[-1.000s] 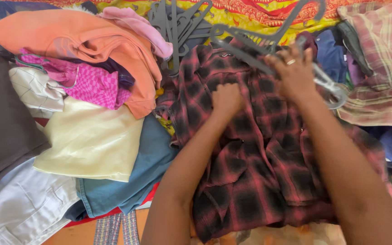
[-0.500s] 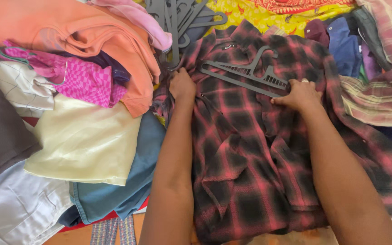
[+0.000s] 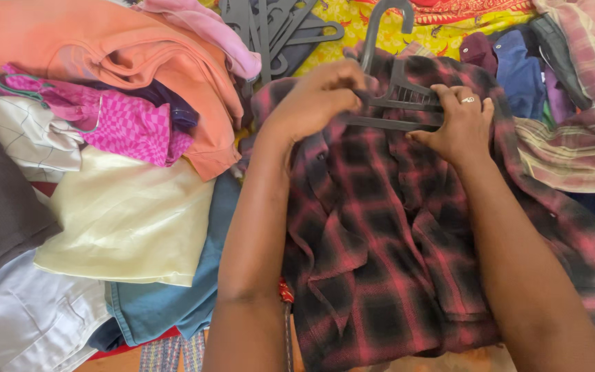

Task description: The person picks up a plaid shirt from a pile of clothes, buttons it, places it on a hanger, and adjusts the collar and shoulders. The shirt is then held up briefly before being placed back on the pile.

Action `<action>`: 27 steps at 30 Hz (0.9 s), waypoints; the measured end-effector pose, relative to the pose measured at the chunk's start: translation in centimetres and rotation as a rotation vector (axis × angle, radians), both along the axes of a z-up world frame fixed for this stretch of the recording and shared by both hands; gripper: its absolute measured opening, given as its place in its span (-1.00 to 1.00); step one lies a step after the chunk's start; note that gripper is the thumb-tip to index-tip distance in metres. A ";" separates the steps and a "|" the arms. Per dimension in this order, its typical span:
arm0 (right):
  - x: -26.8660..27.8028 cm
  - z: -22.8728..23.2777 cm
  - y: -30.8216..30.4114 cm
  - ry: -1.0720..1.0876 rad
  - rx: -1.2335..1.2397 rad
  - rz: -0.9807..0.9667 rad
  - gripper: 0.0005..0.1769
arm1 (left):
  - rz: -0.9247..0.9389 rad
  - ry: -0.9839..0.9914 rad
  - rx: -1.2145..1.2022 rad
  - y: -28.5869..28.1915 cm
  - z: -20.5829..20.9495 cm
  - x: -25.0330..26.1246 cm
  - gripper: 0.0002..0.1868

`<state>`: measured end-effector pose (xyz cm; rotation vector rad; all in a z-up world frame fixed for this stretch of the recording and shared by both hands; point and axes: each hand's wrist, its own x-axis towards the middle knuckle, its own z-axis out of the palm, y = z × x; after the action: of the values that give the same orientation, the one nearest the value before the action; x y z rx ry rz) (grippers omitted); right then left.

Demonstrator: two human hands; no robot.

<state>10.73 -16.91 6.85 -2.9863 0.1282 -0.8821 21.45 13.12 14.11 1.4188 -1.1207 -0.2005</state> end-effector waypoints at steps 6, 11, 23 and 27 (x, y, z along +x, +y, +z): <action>-0.2 -0.6 -2.1 0.222 0.189 0.207 0.17 | -0.143 0.391 -0.471 3.4 3.7 -1.5 -0.81; 1.0 -2.1 -2.4 0.267 0.210 0.117 0.10 | -0.134 0.491 -0.462 9.6 3.0 1.0 -0.80; 0.2 -1.2 -3.4 -0.111 0.052 0.245 0.03 | 1.004 -0.646 0.473 -2.4 -0.6 -1.5 -0.28; -0.2 -0.5 -3.1 -0.130 0.029 0.219 0.01 | 0.920 -0.655 0.470 -4.0 -3.9 0.3 -0.45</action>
<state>10.54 -19.99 6.30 -2.8346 -0.1839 -1.0313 21.76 9.09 10.16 2.3796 -0.8200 0.7491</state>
